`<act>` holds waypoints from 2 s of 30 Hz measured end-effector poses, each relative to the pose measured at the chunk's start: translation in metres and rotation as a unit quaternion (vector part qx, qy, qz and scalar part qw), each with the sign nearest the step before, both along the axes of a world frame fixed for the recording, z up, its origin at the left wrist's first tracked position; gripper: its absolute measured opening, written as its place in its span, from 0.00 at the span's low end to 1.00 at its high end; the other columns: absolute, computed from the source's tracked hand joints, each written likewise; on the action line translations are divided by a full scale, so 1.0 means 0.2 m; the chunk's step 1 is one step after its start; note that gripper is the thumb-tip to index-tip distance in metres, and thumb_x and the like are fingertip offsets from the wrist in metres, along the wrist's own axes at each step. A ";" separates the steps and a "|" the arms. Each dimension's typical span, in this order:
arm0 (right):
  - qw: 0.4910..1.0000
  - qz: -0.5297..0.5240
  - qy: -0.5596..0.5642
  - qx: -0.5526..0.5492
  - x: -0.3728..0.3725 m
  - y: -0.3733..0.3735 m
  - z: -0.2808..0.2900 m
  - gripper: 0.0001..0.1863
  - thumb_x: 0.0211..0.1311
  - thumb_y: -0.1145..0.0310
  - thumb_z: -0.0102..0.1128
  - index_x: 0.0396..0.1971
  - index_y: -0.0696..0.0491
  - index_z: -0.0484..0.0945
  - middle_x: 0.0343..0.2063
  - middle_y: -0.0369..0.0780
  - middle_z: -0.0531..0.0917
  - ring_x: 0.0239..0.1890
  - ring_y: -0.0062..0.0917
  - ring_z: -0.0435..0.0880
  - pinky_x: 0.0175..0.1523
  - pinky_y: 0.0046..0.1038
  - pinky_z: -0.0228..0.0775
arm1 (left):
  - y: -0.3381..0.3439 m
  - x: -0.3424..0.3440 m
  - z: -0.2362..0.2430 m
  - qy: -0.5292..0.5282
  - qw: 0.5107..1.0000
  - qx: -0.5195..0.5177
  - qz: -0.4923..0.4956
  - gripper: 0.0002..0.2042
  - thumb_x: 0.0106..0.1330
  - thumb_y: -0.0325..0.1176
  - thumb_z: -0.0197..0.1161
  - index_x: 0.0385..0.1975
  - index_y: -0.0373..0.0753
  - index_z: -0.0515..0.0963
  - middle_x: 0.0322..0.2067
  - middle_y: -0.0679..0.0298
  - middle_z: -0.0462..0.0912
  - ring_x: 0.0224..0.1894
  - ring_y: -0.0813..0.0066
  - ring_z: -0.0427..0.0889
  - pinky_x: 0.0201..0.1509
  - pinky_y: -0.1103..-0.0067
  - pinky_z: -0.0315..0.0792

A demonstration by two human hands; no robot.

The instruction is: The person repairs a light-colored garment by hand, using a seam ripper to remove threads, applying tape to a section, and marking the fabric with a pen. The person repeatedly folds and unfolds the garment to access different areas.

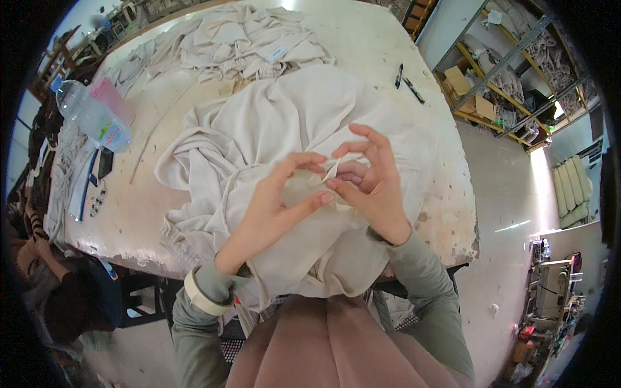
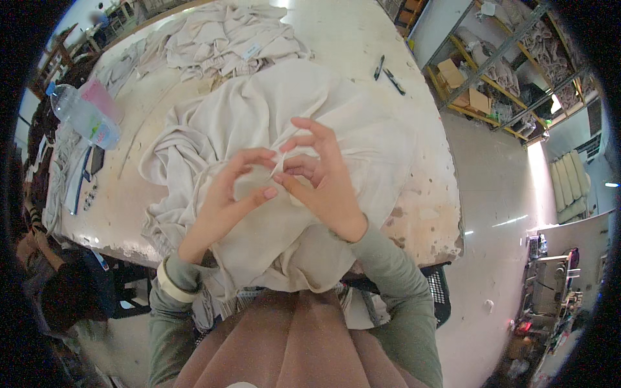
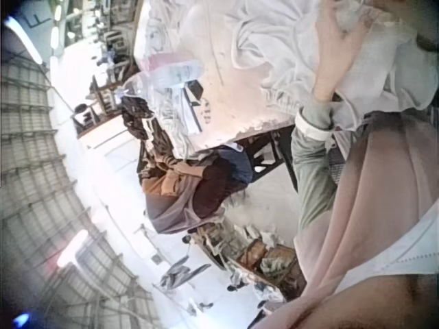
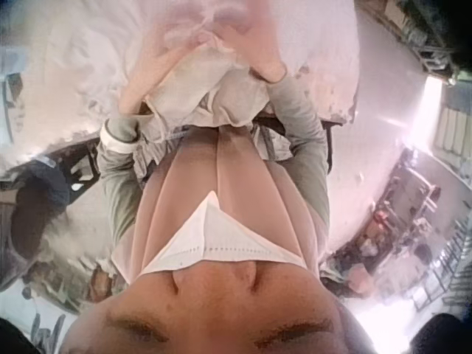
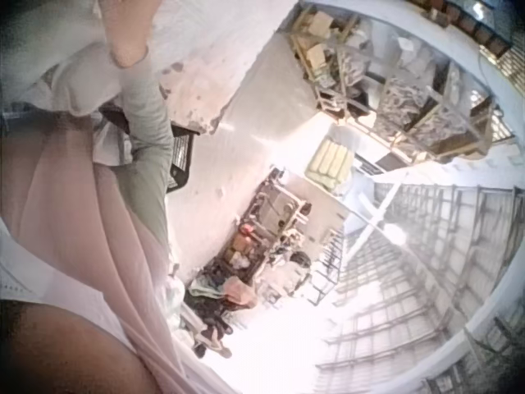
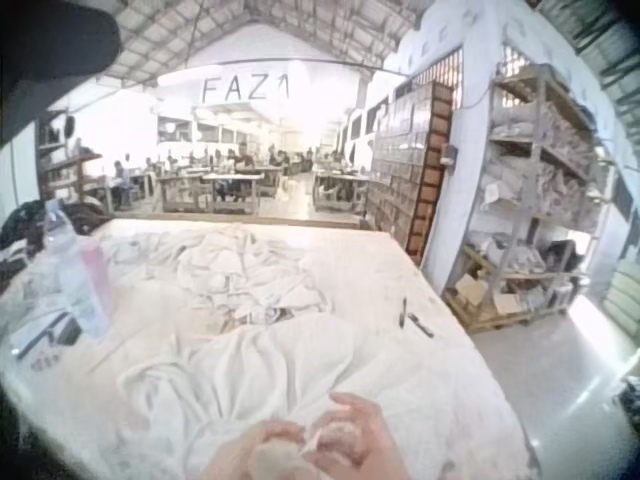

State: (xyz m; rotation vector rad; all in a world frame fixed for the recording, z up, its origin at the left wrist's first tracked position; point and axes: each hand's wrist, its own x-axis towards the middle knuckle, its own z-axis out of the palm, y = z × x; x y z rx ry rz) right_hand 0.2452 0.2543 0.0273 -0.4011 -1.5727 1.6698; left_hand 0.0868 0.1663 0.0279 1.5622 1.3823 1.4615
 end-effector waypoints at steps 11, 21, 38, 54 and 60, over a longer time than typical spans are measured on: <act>0.996 -0.058 -0.057 -0.034 -0.05 0.03 -0.27 0.27 0.62 0.72 0.55 0.61 0.56 0.60 0.40 0.39 0.81 0.45 0.20 0.76 0.55 0.24 0.64 | 0.10 0.01 -0.31 -0.110 0.983 -0.070 0.128 0.06 0.55 0.25 0.67 0.31 0.32 0.80 0.24 0.67 0.81 0.28 0.83 0.75 0.33 0.84 0.68; 0.981 -0.094 -0.172 0.001 -0.04 0.08 -0.28 0.10 0.61 0.69 0.57 0.39 0.57 0.79 0.32 0.32 0.80 0.35 0.14 0.74 0.44 0.19 0.63 | 0.08 0.03 -0.30 -0.008 0.989 -0.018 0.148 0.05 0.56 0.25 0.66 0.30 0.32 0.80 0.26 0.64 0.82 0.27 0.81 0.76 0.33 0.83 0.69; 0.986 -0.053 -0.118 -0.104 -0.06 0.21 -0.37 0.10 0.67 0.66 0.52 0.34 0.58 0.78 0.29 0.33 0.77 0.36 0.16 0.70 0.44 0.19 0.61 | 0.12 0.03 -0.37 -0.226 0.956 -0.181 0.036 0.08 0.59 0.30 0.66 0.33 0.31 0.81 0.25 0.67 0.82 0.27 0.87 0.77 0.33 0.87 0.70; 0.981 -0.016 -0.192 -0.024 -0.01 0.24 -0.43 0.11 0.60 0.66 0.61 0.35 0.58 0.80 0.31 0.34 0.81 0.37 0.16 0.75 0.46 0.22 0.66 | 0.15 0.05 -0.36 -0.225 0.951 -0.203 0.061 0.10 0.60 0.32 0.65 0.35 0.32 0.82 0.24 0.66 0.83 0.27 0.87 0.77 0.33 0.87 0.70; 0.975 -0.015 -0.219 0.000 -0.03 0.22 -0.39 0.12 0.63 0.65 0.57 0.39 0.58 0.80 0.32 0.34 0.80 0.37 0.16 0.75 0.46 0.21 0.66 | 0.16 0.03 -0.37 -0.236 0.947 -0.217 0.033 0.09 0.61 0.33 0.65 0.32 0.32 0.82 0.21 0.73 0.80 0.23 0.91 0.71 0.26 0.88 0.63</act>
